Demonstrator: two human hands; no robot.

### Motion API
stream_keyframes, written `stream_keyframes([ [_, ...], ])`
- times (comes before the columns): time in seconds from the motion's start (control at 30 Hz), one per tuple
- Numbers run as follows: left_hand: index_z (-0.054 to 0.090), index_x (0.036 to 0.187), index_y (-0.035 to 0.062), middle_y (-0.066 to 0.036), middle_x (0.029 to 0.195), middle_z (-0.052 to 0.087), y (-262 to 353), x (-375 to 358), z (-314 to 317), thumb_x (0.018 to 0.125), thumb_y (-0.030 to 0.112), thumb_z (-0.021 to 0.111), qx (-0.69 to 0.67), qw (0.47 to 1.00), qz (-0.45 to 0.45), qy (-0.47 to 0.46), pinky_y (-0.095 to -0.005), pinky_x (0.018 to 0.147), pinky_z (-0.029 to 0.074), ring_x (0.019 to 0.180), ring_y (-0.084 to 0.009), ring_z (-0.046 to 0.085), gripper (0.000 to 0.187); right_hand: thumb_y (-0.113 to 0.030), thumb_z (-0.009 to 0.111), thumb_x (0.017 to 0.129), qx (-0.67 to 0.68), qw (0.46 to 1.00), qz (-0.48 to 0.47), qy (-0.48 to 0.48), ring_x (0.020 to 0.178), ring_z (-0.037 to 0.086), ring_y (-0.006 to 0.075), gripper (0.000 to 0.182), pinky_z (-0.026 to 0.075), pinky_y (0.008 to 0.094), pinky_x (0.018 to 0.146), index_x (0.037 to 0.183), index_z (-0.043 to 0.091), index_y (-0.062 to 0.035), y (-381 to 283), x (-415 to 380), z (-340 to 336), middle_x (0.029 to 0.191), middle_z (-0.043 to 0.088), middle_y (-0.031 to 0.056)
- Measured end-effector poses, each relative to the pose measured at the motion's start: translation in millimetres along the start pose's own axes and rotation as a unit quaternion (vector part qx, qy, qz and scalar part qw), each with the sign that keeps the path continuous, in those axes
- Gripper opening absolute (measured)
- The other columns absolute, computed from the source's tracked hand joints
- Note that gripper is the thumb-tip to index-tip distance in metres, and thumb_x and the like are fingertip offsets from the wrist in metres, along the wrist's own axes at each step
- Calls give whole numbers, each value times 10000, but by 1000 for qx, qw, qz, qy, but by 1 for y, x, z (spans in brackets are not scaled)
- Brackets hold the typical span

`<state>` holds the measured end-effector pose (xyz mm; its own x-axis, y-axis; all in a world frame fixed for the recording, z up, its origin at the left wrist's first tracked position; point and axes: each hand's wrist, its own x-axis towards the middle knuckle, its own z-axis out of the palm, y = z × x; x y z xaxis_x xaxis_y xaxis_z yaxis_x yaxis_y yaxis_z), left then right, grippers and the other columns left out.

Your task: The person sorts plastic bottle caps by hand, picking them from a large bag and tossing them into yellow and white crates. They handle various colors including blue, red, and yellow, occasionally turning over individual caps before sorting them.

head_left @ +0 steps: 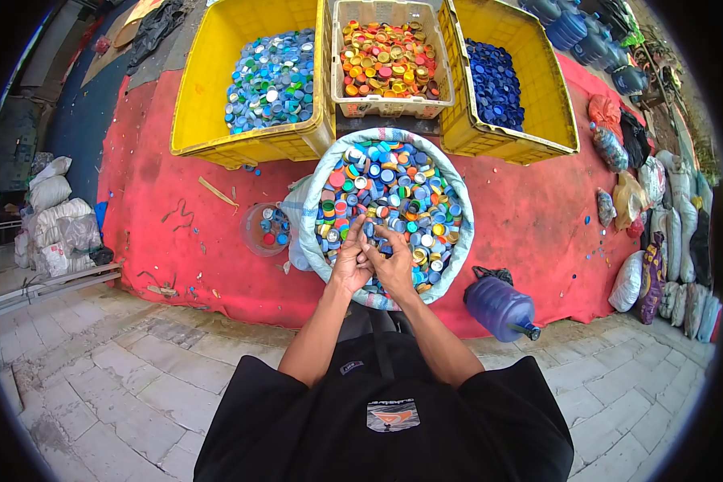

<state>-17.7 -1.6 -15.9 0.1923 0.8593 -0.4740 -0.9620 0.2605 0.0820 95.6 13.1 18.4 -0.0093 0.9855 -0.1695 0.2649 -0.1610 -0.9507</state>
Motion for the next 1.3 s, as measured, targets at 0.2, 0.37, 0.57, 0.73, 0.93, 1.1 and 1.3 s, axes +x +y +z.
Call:
stream_keyframes([
  [0.2,517,1289,176,28,1125,599,5,-3,-1,904,1,561,47,998,7,-27,-159,439,333,511,-25,417,425,-115,783,719,112,987,102,-53,828,515,131,326,429,279,722,963,583,-35,12,13,-9,891,546,54],
  [0.37,549,1251,139,2,1101,585,10,-7,1,875,21,623,98,995,18,0,-171,451,356,541,-34,456,401,-22,769,690,145,985,90,-37,753,451,81,351,405,234,673,922,512,-85,54,14,-11,830,483,-5],
  [0.57,626,1158,45,-90,1006,553,10,-9,5,726,217,807,716,653,215,123,-316,617,496,739,-212,595,498,-60,751,669,-85,996,-10,19,883,504,223,383,432,346,801,985,537,-26,38,2,-24,984,496,87],
  [0.73,638,1071,-2,-90,882,534,12,-10,-5,708,309,818,804,468,351,104,-353,663,497,793,-242,594,511,-92,722,671,-169,984,-58,25,923,531,301,341,439,397,828,971,574,-28,49,-2,-24,962,526,132],
  [0.93,662,968,60,4,858,530,19,0,-14,799,274,771,586,751,197,230,-242,646,423,754,-83,510,294,-100,693,688,-148,988,-27,-25,949,542,317,282,438,403,833,953,613,-43,39,7,-23,959,544,146],
  [1.1,684,1023,62,3,872,536,30,-11,-6,786,244,781,768,545,289,171,-258,617,447,716,-95,540,314,-102,696,697,-161,985,-44,-41,947,542,337,286,439,416,835,963,614,-40,36,12,-15,942,545,164],
  [1.3,638,1051,122,41,790,553,36,-14,-18,879,333,675,319,914,68,240,-191,452,339,563,-39,457,274,-153,702,707,-231,971,-36,-42,913,551,354,245,456,435,801,914,651,-34,58,28,-1,918,558,177],
])
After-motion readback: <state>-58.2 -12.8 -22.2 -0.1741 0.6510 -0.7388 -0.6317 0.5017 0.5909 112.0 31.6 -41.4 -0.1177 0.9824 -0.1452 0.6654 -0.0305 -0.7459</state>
